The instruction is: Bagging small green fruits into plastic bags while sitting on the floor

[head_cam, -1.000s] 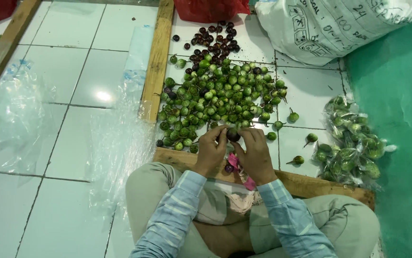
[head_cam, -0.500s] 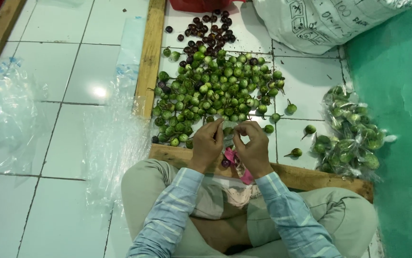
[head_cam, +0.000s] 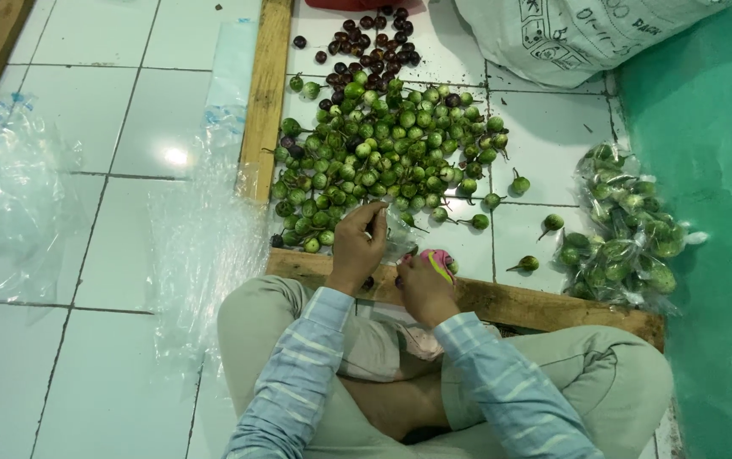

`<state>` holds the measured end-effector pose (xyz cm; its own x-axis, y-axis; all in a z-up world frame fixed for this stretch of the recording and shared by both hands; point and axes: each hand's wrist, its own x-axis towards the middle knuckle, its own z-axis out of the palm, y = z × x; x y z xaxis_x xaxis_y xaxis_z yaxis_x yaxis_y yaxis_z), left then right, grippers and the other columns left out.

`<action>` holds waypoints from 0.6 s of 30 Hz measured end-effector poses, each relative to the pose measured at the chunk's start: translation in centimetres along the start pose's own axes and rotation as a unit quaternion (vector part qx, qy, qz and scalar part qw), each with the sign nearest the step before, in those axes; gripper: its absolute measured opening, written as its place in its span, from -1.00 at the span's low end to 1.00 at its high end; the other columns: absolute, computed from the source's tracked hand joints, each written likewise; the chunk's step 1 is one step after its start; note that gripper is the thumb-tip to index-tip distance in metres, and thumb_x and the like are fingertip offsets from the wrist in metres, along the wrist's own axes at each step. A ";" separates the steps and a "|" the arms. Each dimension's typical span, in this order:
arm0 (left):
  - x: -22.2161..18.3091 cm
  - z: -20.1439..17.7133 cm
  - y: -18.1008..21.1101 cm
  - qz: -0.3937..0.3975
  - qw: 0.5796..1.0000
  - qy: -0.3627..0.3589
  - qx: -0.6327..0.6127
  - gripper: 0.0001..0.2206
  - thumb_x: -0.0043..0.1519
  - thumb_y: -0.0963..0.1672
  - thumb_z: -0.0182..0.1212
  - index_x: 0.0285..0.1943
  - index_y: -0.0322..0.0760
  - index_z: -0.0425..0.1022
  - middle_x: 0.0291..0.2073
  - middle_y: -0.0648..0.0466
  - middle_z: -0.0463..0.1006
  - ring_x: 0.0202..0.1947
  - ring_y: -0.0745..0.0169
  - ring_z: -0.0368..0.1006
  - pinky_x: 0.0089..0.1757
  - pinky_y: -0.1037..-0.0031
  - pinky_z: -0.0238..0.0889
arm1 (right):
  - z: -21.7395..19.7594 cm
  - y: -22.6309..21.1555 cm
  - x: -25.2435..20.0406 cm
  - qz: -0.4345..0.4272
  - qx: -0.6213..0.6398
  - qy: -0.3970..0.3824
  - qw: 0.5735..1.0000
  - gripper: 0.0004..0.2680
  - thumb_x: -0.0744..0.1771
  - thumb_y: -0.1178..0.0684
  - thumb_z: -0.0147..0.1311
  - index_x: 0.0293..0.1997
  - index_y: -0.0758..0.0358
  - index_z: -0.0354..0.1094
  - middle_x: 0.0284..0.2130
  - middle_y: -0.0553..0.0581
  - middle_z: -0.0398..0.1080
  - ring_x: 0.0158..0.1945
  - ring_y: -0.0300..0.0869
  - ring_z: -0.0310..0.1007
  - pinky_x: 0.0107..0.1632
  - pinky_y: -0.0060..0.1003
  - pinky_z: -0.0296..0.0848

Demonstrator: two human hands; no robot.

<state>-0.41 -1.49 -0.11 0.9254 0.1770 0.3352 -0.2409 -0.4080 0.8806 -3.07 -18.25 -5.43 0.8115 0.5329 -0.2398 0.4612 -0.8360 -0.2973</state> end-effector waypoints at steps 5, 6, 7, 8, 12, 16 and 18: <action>-0.4 0.2 -0.9 -0.002 1.000 -0.004 0.004 -0.82 0.40 -0.15 0.09 -0.05 -0.32 0.61 -0.49 -0.08 0.55 -0.43 0.01 0.57 -0.42 0.32 0.46 | 5.3 0.6 1.3 0.009 -0.083 0.016 0.996 -0.86 0.27 0.18 0.08 -0.15 0.16 0.50 -0.12 0.20 0.44 -0.16 0.07 0.59 -0.25 -0.06 0.61; -0.4 0.2 -1.2 -0.004 1.000 -0.007 0.000 -0.82 0.39 -0.14 0.10 -0.06 -0.31 0.62 -0.50 -0.06 0.56 -0.44 0.05 0.58 -0.42 0.35 0.46 | 5.1 0.8 1.2 0.010 -0.033 -0.009 0.999 -0.87 0.28 0.21 0.08 -0.14 0.23 0.50 -0.16 0.25 0.44 -0.19 0.14 0.59 -0.23 0.04 0.60; -0.2 -0.1 -0.7 -0.003 1.000 -0.005 0.001 -0.82 0.39 -0.14 0.10 -0.06 -0.31 0.62 -0.50 -0.06 0.56 -0.44 0.05 0.58 -0.42 0.35 0.46 | 4.4 1.3 1.1 0.008 -0.034 -0.008 0.999 -0.87 0.28 0.21 0.08 -0.14 0.23 0.50 -0.16 0.25 0.44 -0.19 0.14 0.59 -0.23 0.04 0.60; -0.1 -0.4 -0.3 -0.007 1.000 -0.005 -0.016 -0.82 0.38 -0.15 0.12 -0.07 -0.34 0.62 -0.50 -0.10 0.55 -0.44 0.02 0.58 -0.41 0.35 0.45 | 3.8 1.9 0.9 0.016 0.062 -0.020 0.998 -0.78 0.26 0.10 0.16 -0.02 0.18 0.44 -0.14 0.25 0.48 -0.11 0.15 0.59 -0.15 0.04 0.57; -0.1 -0.8 0.5 -0.015 0.999 -0.004 -0.043 -0.84 0.36 -0.17 0.17 -0.08 -0.38 0.64 -0.52 -0.14 0.56 -0.47 0.05 0.56 -0.42 0.36 0.41 | -9.3 -0.5 -3.5 -0.029 0.428 -0.042 0.902 -0.69 0.29 0.08 0.17 0.11 0.43 0.44 -0.18 0.48 0.58 -0.04 0.24 0.60 -0.10 0.04 0.52; 0.0 -0.3 0.5 -0.004 0.999 -0.019 -0.038 -0.86 0.34 -0.17 0.21 -0.09 -0.36 0.65 -0.55 -0.12 0.56 -0.48 0.07 0.56 -0.42 0.37 0.40 | -12.6 -0.8 -4.2 -0.071 0.542 0.058 0.836 -0.76 0.33 0.17 0.12 0.09 0.48 0.45 -0.14 0.46 0.57 -0.05 0.13 0.58 -0.07 0.02 0.54; -0.3 0.0 0.5 0.008 0.999 -0.028 -0.035 -0.84 0.35 -0.16 0.21 -0.09 -0.37 0.66 -0.55 -0.12 0.56 -0.50 0.07 0.55 -0.44 0.36 0.40 | -11.5 0.4 -2.8 -0.107 0.385 0.192 0.896 -0.76 0.35 0.00 0.18 0.06 0.30 0.47 -0.06 0.33 0.46 -0.08 0.14 0.52 -0.24 -0.15 0.47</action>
<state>-0.81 -1.77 0.26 0.9354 0.1202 0.3326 -0.2744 -0.3469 0.8969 -1.03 -21.54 5.81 0.8656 0.4632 0.1905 0.3566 -0.3028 -0.8838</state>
